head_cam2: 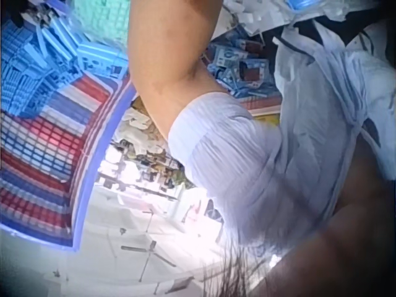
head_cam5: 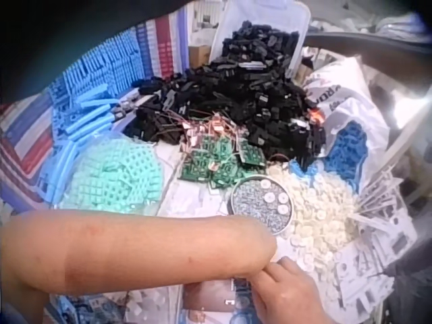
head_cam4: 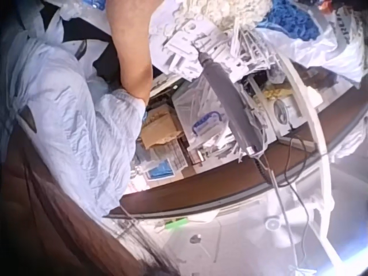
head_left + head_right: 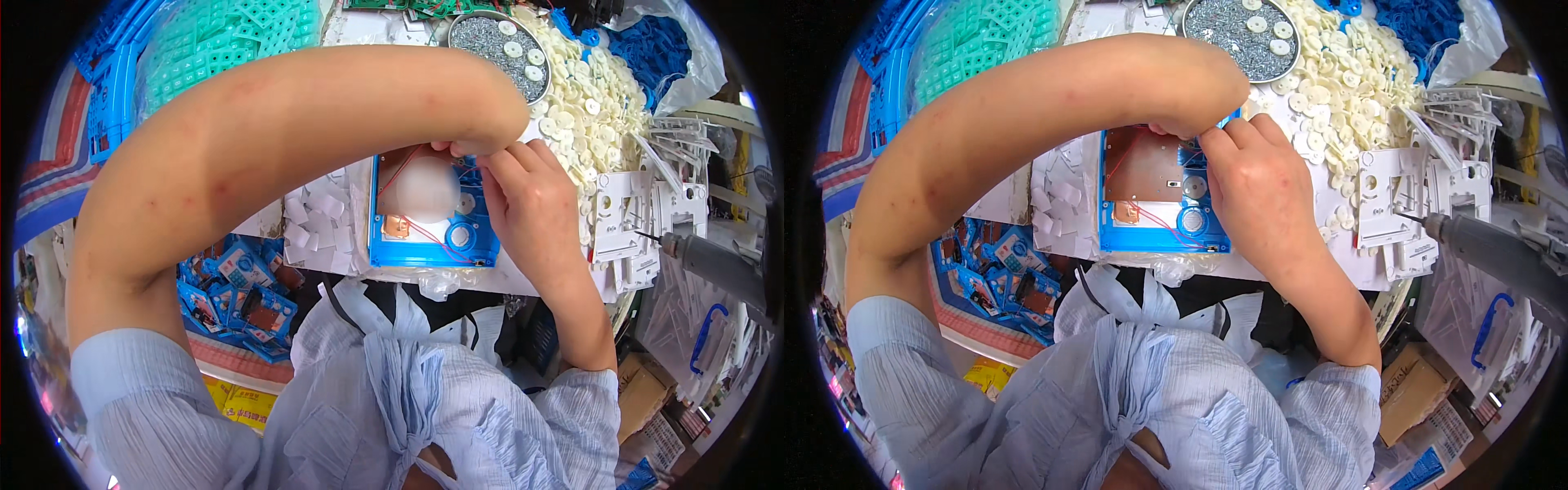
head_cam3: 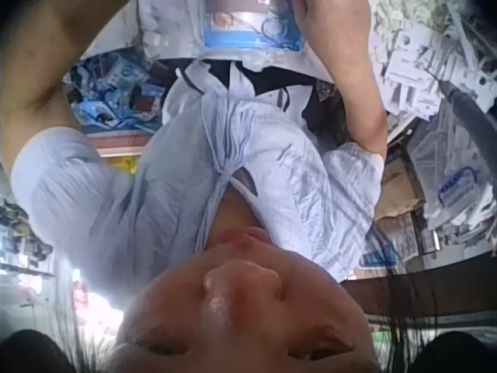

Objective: Assembling the internal and external components of a blue electronic device using a power screwdriver on a workbench.

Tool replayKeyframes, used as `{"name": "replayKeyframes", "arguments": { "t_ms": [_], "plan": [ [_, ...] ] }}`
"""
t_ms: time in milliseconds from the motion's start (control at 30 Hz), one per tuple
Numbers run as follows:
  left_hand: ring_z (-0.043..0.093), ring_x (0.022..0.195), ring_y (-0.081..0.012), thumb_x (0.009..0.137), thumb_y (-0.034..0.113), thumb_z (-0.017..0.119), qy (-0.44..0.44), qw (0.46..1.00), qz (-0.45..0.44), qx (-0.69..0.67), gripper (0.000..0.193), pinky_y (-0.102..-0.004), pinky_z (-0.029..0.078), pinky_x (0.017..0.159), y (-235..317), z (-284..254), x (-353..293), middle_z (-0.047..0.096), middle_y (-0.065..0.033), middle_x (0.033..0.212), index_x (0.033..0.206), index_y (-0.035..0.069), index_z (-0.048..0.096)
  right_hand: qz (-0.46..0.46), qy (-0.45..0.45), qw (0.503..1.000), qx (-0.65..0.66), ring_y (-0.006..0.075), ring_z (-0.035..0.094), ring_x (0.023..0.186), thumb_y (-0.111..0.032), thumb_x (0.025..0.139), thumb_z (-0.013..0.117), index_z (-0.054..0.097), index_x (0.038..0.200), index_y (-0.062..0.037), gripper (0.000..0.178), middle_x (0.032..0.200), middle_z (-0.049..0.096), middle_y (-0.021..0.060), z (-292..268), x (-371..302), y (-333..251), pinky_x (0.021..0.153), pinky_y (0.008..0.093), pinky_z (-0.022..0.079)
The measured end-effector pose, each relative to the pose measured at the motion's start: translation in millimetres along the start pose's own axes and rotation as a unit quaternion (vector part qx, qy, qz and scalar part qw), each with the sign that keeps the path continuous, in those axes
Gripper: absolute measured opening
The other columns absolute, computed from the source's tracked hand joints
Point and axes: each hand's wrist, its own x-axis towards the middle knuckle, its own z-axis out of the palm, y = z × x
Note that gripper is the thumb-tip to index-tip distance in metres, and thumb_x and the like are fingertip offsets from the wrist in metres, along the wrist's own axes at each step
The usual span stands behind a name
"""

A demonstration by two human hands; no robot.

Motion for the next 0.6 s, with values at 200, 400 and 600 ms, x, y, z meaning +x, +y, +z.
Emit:
{"name": "replayKeyframes", "arguments": {
  "t_ms": [200,400,600],
  "plan": [
    [0.07,0.078,-0.0415,0.075,0.01,0.072,0.254,0.961,0.077,-0.07,0.012,-0.0459,0.056,0.069,-25,44,-18,0.071,-0.0232,0.08,0.079,-0.001,0.073,0.026,0.038,0.988,0.145,0.03,0.059,0.082,-0.003,0.082,0.075,0.067,0.098,-0.0054,0.018,0.088,0.064,0.01,19,-5,12,0.07,0.0403,0.051],
    [0.071,0.078,-0.0394,0.078,0.013,0.069,0.293,0.95,0.062,-0.086,0.013,-0.0464,0.058,0.071,-20,52,-32,0.071,-0.0221,0.08,0.079,0.0,0.072,0.029,0.047,0.988,0.147,0.0308,0.055,0.088,-0.005,0.08,0.077,0.07,0.089,-0.0032,0.011,0.096,0.062,0.0109,23,7,16,0.076,0.04,0.048],
    [0.073,0.079,-0.035,0.08,0.014,0.066,0.252,0.963,0.097,0.016,0.014,-0.0433,0.059,0.07,-22,48,-34,0.072,-0.0186,0.08,0.079,0.002,0.073,0.097,-0.004,0.979,0.178,0.0285,0.054,0.082,-0.01,0.08,0.077,0.073,0.087,-0.0039,0.01,0.087,0.062,0.0085,18,6,16,0.073,0.0379,0.046]
  ]
}}
